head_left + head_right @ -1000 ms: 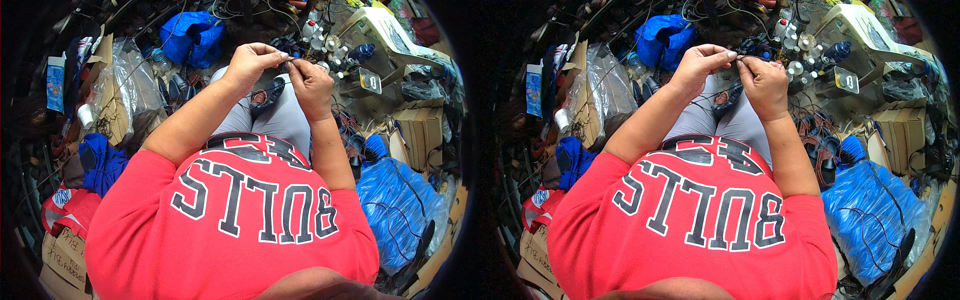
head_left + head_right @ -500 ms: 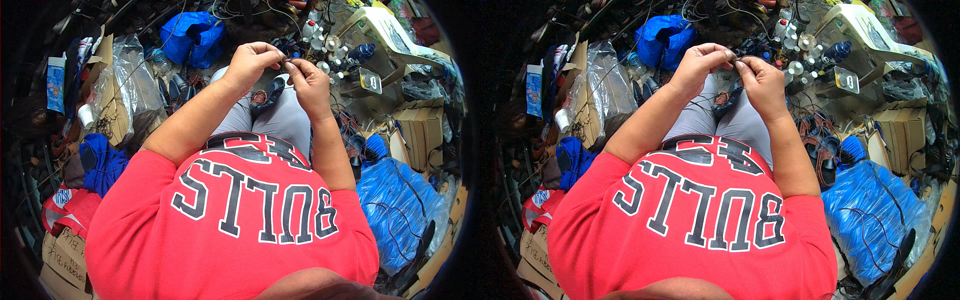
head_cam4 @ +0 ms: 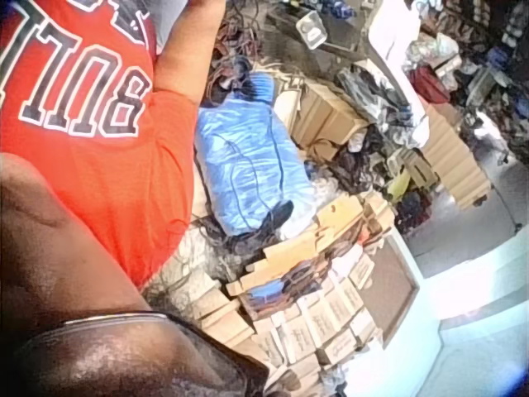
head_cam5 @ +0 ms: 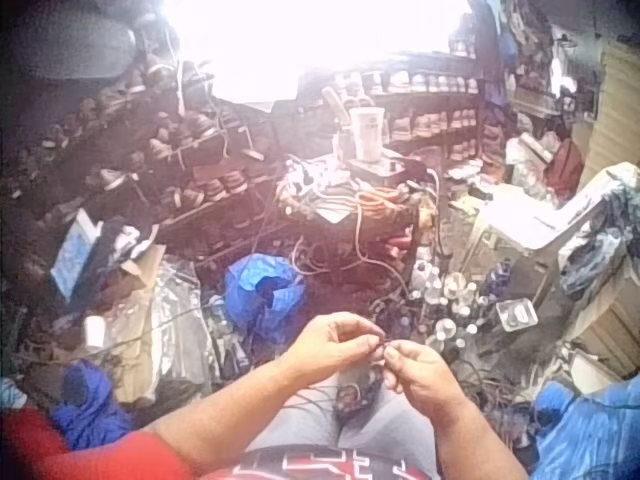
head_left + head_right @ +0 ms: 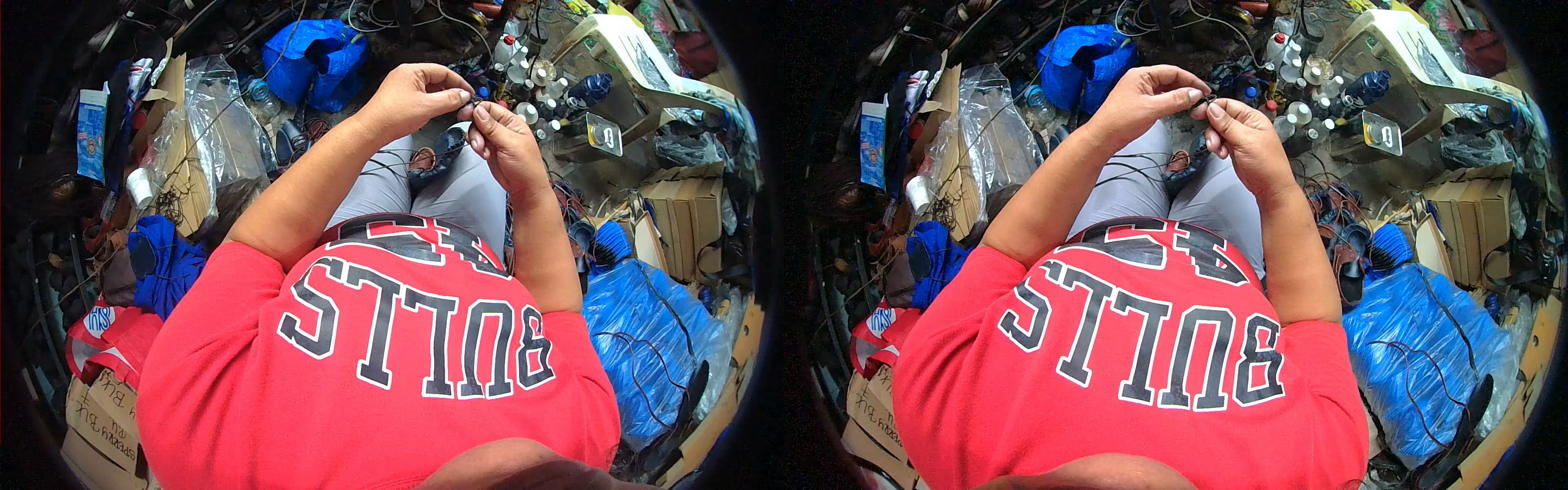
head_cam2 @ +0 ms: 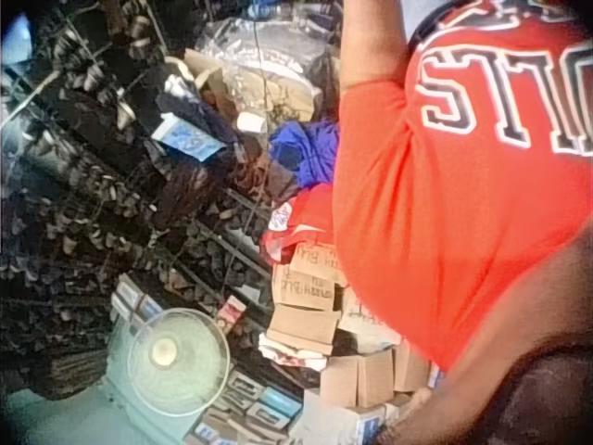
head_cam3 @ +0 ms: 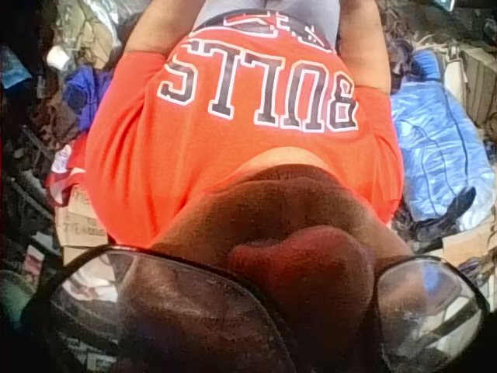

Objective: Manually thread laces or small components through the eyelets of a shoe upper.

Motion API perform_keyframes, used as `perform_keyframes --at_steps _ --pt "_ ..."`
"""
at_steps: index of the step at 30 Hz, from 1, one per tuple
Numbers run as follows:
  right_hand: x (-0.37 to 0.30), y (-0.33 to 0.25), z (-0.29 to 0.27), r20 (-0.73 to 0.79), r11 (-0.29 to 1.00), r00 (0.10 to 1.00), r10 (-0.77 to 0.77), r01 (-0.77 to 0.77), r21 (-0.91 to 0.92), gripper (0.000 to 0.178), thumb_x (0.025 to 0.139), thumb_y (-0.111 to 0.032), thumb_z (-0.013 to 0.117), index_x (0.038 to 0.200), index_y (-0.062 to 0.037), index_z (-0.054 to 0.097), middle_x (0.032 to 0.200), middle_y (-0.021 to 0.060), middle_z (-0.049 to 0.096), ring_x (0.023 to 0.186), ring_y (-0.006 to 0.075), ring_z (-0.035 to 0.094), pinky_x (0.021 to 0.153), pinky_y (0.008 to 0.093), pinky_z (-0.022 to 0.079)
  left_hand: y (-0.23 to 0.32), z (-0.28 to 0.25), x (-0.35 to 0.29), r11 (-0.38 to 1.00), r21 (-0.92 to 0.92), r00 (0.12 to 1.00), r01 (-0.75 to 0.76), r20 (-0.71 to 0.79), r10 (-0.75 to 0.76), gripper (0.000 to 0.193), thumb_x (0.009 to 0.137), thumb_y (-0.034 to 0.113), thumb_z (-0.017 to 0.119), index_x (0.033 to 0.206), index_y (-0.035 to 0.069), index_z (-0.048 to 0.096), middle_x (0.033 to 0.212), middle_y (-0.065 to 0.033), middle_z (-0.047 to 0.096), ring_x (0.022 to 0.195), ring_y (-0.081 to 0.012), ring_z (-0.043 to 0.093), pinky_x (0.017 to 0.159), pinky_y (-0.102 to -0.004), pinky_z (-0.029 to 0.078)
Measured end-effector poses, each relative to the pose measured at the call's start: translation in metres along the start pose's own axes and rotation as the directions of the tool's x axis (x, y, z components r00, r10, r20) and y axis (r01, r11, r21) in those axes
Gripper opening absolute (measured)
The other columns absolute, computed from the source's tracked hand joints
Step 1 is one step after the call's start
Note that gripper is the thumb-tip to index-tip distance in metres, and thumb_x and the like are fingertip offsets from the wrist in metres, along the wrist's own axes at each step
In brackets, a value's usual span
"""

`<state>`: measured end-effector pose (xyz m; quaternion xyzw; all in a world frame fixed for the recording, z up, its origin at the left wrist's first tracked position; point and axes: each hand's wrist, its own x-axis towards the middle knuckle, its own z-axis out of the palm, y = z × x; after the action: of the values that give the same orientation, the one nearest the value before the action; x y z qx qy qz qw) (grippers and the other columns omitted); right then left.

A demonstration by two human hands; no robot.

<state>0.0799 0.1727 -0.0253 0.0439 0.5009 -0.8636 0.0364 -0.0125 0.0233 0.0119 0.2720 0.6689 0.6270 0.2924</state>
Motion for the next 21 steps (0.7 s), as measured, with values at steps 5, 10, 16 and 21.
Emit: perform_keyframes --at_steps 5,10,16,21 --pt "0.001 -0.001 0.0 0.003 1.0 1.0 -0.013 0.013 -0.026 0.021 0.088 -0.021 0.051 0.089 -0.0032 0.06 0.059 -0.003 0.051 0.052 0.0034 0.041 0.048 0.0149 0.031 -0.002 -0.001 0.001 0.998 -0.063 0.999 0.028 -0.015 -0.029 0.018 0.078 0.011 0.062 0.093 0.001 0.062 0.086 -0.0048 0.062 0.081 -0.009 0.056 0.073 -0.0226 0.046" --pt "0.0 -0.001 0.0 -0.003 0.997 1.0 -0.009 0.009 -0.083 0.022 0.088 -0.022 0.052 0.088 -0.0027 0.061 0.059 -0.0027 0.051 0.052 0.0038 0.042 0.048 0.0152 0.032 -0.007 -0.004 0.004 0.986 0.12 0.981 -0.116 -0.144 0.133 0.015 0.077 0.009 0.062 0.09 0.001 0.062 0.081 -0.0037 0.061 0.078 -0.0076 0.055 0.071 -0.0208 0.045" --pt "0.0 -0.001 0.002 0.002 0.995 1.0 -0.024 0.025 -0.092 0.021 0.087 -0.022 0.053 0.088 -0.0026 0.061 0.06 -0.0025 0.052 0.052 0.0038 0.043 0.048 0.0155 0.032 -0.006 -0.001 0.001 0.996 0.086 0.997 0.003 -0.079 0.003 0.017 0.077 0.011 0.064 0.089 0.0 0.061 0.082 -0.0056 0.063 0.075 -0.0088 0.057 0.07 -0.0225 0.047" --pt "-0.003 -0.004 0.003 -0.013 0.992 1.0 0.0 -0.001 -0.127 0.02 0.086 -0.021 0.054 0.088 -0.0029 0.061 0.061 -0.0027 0.053 0.053 0.0035 0.045 0.048 0.0157 0.032 -0.003 -0.001 0.002 0.894 0.436 0.994 -0.1 0.006 0.109 0.013 0.078 0.009 0.063 0.085 -0.001 0.062 0.079 -0.0047 0.059 0.073 -0.009 0.056 0.067 -0.022 0.046"
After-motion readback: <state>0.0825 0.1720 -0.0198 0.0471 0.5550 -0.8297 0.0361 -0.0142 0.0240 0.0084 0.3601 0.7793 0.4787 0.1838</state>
